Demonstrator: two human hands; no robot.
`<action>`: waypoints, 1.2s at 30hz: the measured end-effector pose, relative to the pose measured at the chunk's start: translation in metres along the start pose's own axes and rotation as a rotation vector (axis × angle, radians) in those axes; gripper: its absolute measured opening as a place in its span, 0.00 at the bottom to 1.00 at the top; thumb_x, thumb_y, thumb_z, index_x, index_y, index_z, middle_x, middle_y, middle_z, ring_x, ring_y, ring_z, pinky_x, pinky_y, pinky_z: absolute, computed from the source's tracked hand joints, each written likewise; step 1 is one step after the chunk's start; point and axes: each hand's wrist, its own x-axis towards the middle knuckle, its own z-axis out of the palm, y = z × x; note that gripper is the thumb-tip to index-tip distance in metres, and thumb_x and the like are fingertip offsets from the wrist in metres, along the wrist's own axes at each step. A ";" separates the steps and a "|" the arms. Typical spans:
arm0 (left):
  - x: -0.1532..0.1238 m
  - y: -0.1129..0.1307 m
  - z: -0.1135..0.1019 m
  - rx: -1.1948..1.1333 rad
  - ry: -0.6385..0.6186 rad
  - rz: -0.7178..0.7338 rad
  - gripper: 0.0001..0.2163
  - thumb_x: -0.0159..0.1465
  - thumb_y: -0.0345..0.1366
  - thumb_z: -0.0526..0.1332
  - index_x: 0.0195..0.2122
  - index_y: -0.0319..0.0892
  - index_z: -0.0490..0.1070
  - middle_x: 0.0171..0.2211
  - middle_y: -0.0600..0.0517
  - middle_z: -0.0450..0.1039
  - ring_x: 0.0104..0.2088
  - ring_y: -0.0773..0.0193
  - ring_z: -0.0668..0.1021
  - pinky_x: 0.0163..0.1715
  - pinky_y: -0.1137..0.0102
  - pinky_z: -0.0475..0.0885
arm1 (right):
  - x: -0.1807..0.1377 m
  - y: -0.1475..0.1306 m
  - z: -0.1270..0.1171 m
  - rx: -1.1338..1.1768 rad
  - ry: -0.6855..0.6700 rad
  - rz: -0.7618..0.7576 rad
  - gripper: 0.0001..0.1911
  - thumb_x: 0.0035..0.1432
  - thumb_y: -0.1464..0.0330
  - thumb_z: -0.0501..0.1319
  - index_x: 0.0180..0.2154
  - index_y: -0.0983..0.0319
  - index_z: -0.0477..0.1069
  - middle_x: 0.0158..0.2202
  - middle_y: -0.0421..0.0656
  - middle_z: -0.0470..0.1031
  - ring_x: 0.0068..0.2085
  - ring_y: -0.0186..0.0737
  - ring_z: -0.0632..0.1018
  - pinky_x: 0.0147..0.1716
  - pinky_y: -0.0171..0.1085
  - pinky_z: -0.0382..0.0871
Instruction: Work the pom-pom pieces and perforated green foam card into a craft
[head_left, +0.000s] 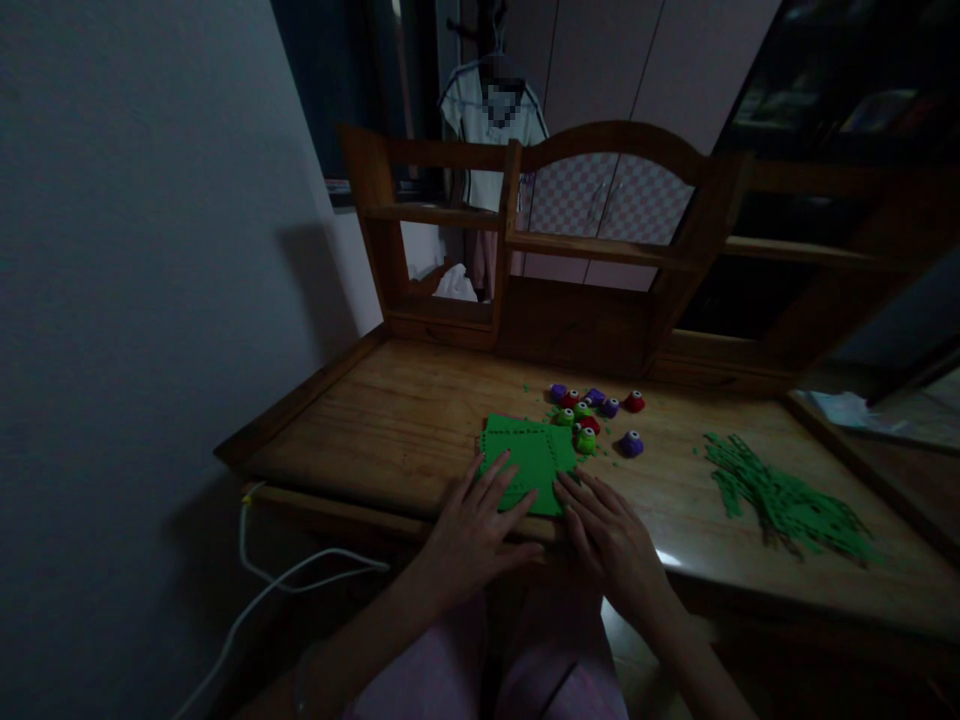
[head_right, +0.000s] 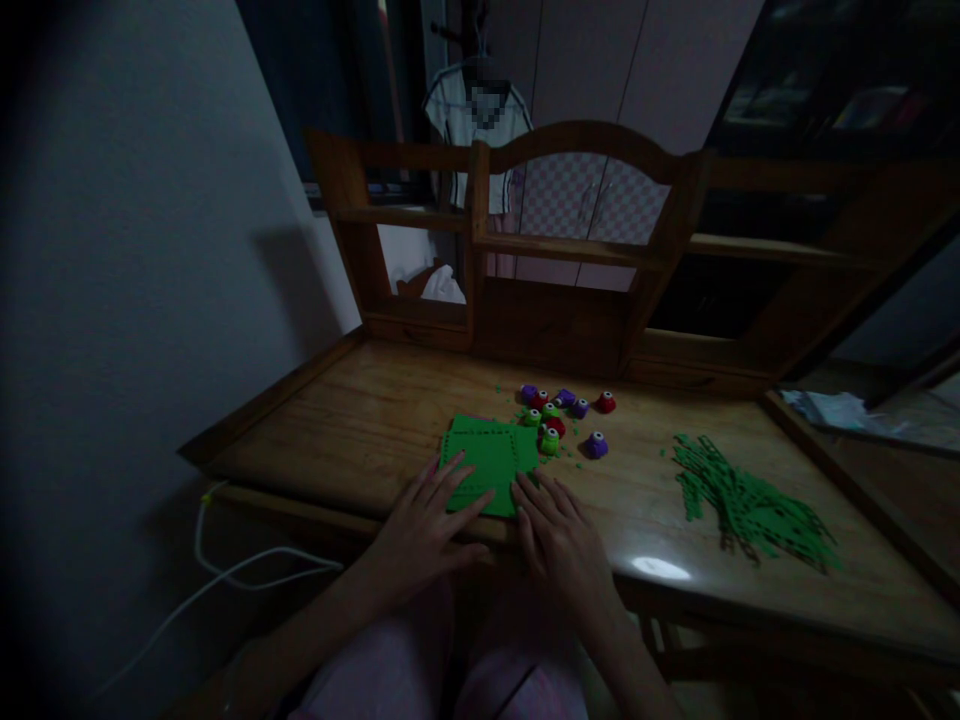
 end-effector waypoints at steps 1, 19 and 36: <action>-0.003 -0.003 -0.001 0.010 -0.006 0.005 0.26 0.63 0.53 0.53 0.60 0.50 0.60 0.61 0.45 0.55 0.65 0.50 0.51 0.61 0.49 0.50 | 0.000 0.000 0.000 -0.004 0.001 0.000 0.23 0.64 0.70 0.50 0.60 0.55 0.60 0.60 0.40 0.63 0.61 0.47 0.62 0.58 0.53 0.60; -0.051 -0.038 -0.016 0.139 0.043 -0.028 0.26 0.62 0.46 0.58 0.62 0.53 0.57 0.60 0.44 0.55 0.63 0.47 0.55 0.58 0.48 0.58 | 0.030 -0.040 0.005 -0.003 0.001 -0.254 0.21 0.63 0.70 0.53 0.57 0.57 0.63 0.61 0.40 0.61 0.61 0.45 0.62 0.61 0.54 0.55; -0.015 -0.009 -0.016 0.051 0.035 0.028 0.27 0.63 0.50 0.54 0.62 0.48 0.57 0.63 0.44 0.53 0.64 0.48 0.53 0.61 0.48 0.51 | 0.001 0.016 -0.009 -0.024 0.027 -0.219 0.22 0.60 0.73 0.53 0.56 0.62 0.65 0.54 0.45 0.70 0.56 0.45 0.69 0.58 0.51 0.62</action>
